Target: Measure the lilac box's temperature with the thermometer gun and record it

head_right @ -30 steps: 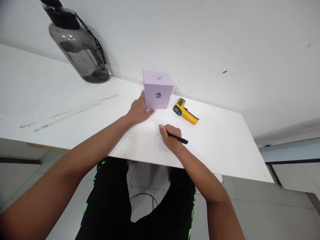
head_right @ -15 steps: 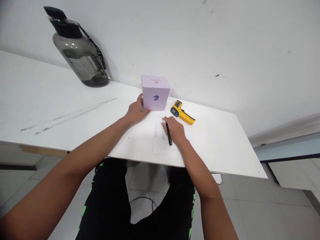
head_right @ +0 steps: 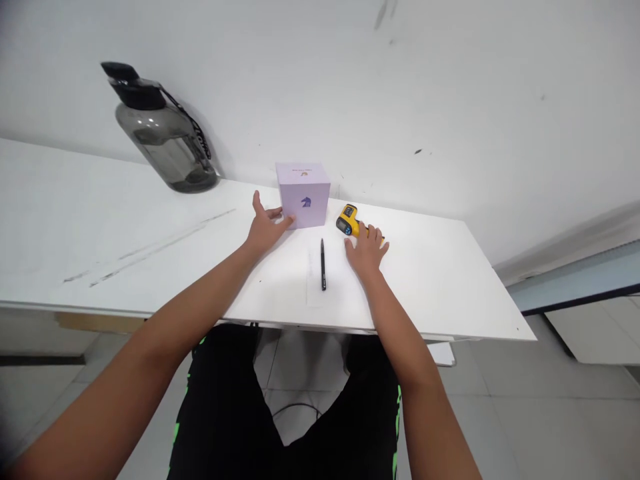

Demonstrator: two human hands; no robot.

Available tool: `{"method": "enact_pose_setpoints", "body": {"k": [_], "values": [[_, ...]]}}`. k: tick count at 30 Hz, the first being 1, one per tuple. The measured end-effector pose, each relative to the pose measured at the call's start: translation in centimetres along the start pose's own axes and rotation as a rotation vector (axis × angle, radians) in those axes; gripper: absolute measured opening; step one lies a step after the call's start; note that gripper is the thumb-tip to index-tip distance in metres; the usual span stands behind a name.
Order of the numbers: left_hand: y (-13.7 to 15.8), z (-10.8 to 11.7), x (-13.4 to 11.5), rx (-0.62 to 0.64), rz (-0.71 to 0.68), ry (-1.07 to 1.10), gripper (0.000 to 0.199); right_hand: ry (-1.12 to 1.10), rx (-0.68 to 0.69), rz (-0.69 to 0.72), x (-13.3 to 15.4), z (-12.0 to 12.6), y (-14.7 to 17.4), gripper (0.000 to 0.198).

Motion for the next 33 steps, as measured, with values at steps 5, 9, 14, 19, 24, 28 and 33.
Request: {"method": "enact_pose_setpoints", "body": {"k": [5,9,14,19,24,28,33], "values": [[0.0,0.5,-0.5,-0.038,0.041,0.008,0.127,0.042,0.005,-0.054,0.6,0.4,0.2,0.06],[0.0,0.8,-0.6,-0.003,0.066,-0.021,0.117,0.041,0.126,-0.102,0.7,0.6,-0.2,0.061],[-0.6,0.7,-0.6,0.01,0.051,-0.16,0.116,0.02,0.169,-0.142,0.5,0.8,-0.5,0.062],[-0.8,0.4,-0.7,0.011,0.053,-0.298,0.121,-0.151,0.19,-0.14,0.1,0.8,-0.7,0.061],[-0.5,0.4,-1.0,0.099,0.004,-0.352,0.117,-0.172,0.174,-0.131,0.0,0.9,-0.8,0.061],[-0.4,0.3,-1.0,0.113,-0.026,-0.377,0.112,-0.228,0.184,-0.117,-0.1,1.2,-0.7,0.061],[-0.5,0.0,-1.0,0.099,-0.039,-0.432,0.117,-0.265,0.17,-0.125,-0.1,1.3,-0.5,0.06]]}}
Point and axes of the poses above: each hand's wrist, its own y-axis away from the middle knuckle, its own z-axis out of the back of the hand, x = y × z, the point moved 2 cm from there along -y, towards the middle knuckle, and after that the axes turned 10 degrees about -y, right-handed, at the moved point
